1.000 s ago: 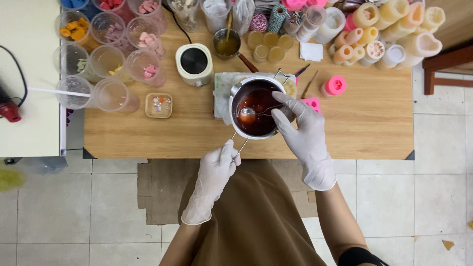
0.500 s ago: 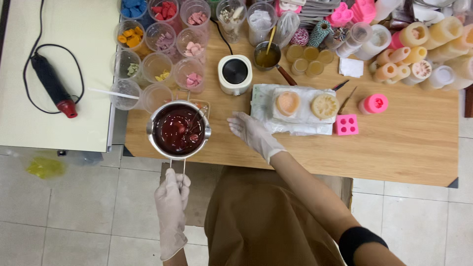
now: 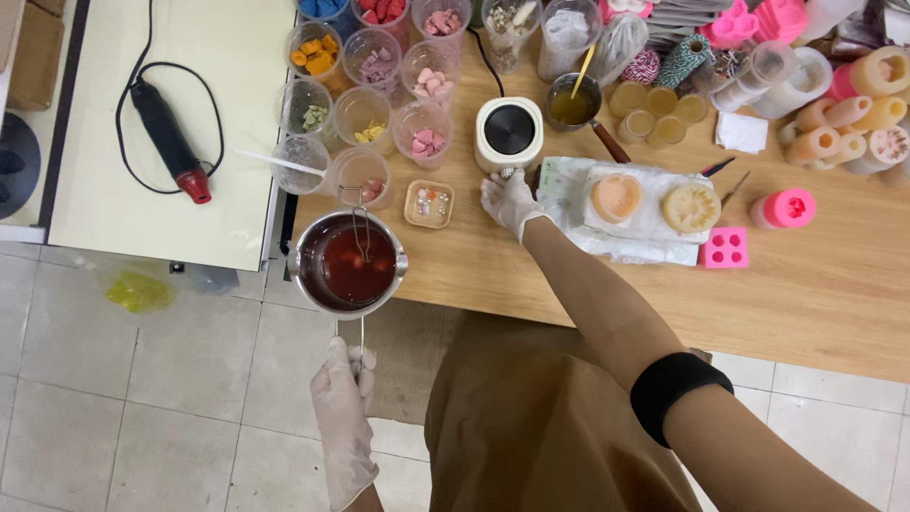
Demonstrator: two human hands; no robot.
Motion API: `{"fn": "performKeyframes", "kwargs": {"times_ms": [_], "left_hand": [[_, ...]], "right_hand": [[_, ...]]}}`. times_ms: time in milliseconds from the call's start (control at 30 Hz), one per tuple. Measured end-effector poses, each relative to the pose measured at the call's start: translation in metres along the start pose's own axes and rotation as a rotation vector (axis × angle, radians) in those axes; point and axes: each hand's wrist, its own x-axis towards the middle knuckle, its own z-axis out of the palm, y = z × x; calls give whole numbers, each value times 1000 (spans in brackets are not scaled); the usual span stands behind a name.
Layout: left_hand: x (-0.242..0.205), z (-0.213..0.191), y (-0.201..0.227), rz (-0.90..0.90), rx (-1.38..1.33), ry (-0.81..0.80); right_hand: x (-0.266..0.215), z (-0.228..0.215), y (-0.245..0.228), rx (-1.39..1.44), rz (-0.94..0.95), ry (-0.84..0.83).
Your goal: The person uses a spoon to transfer melted red wax from a small pot into heart-shaped and flower-shaped silicone molds.
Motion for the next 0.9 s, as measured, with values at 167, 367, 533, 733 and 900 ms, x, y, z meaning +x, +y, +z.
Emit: {"fn": "performKeyframes", "kwargs": {"times_ms": [167, 367, 533, 733, 900], "left_hand": [[3, 1, -7, -34, -8, -57], [1, 8, -7, 12, 79, -120], [-3, 18, -1, -13, 81, -106], [-11, 39, 12, -28, 220, -122], [-15, 65, 12, 37, 171, -235]], "right_hand": [[-16, 7, 4, 183, -52, -42], [-24, 15, 9, 162, -246, -73], [-145, 13, 31, -389, -171, -106], [-474, 24, -9, -1197, -1000, -733], [-617, 37, -41, -1800, -1870, -453]]}}
